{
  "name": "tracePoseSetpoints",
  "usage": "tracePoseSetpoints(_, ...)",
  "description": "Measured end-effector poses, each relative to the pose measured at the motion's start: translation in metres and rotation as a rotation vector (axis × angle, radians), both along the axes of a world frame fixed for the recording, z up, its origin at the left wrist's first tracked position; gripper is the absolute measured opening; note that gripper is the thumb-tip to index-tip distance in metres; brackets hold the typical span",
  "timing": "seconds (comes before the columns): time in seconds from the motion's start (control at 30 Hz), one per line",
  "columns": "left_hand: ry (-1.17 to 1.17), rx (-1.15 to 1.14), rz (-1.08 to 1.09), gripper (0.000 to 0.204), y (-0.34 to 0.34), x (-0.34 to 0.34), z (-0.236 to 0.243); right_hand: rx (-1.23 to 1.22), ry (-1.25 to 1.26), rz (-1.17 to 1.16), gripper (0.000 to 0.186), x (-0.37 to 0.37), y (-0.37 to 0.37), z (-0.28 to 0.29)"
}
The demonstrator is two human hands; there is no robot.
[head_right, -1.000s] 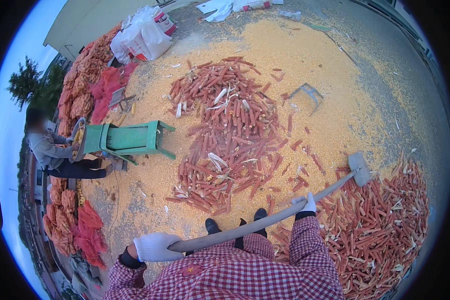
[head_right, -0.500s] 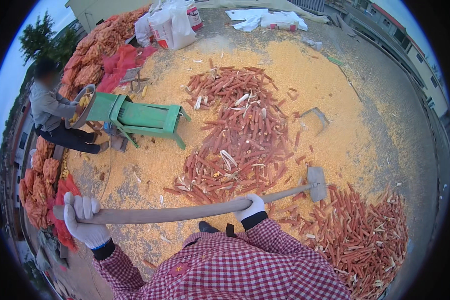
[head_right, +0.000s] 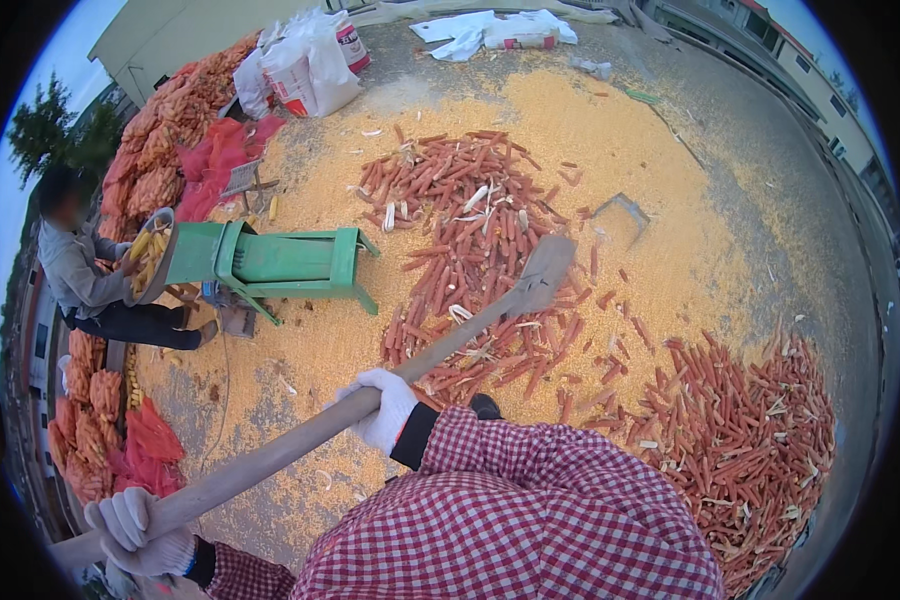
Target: The person sits on the ground and shucks corn cobs by hand, removing kernels and husks. Shucked cobs are placed into a green sack, and loose kernels accumulate on the ground.
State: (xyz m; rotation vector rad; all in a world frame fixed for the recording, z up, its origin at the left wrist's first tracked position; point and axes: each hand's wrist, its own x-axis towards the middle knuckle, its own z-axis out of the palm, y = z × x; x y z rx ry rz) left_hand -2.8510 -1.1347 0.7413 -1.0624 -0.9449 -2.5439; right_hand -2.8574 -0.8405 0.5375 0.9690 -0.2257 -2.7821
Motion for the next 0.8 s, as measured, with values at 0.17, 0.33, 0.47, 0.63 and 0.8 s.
tracePoseSetpoints(0.17, 0.205, -0.026, 0.382, 0.019, 0.014, 0.058, 0.058, 0.05, 0.125, 0.094, 0.029, -0.081, 0.051, -0.034)
tracePoseSetpoints(0.33, 0.423, -0.35, 0.232, 0.021, 0.093, 0.065, 0.061, 0.307, 0.052, 0.113, 0.021, -0.193, 0.083, -0.101)
tracePoseSetpoints(0.47, 0.345, -0.393, 0.404, 0.022, 0.169, 0.051, 0.038, 0.381, 0.105, 0.202, 0.018, -0.239, 0.097, -0.117)
tracePoseSetpoints(0.63, 0.05, -0.439, 0.74, 0.022, 0.246, 0.025, 0.018, 0.511, 0.076, 0.383, 0.017, -0.274, 0.153, -0.199)
tracePoseSetpoints(0.8, -0.23, -0.142, 0.873, 0.029, 0.221, -0.017, 0.067, 0.409, 0.085, 0.312, 0.014, -0.228, 0.139, -0.211)
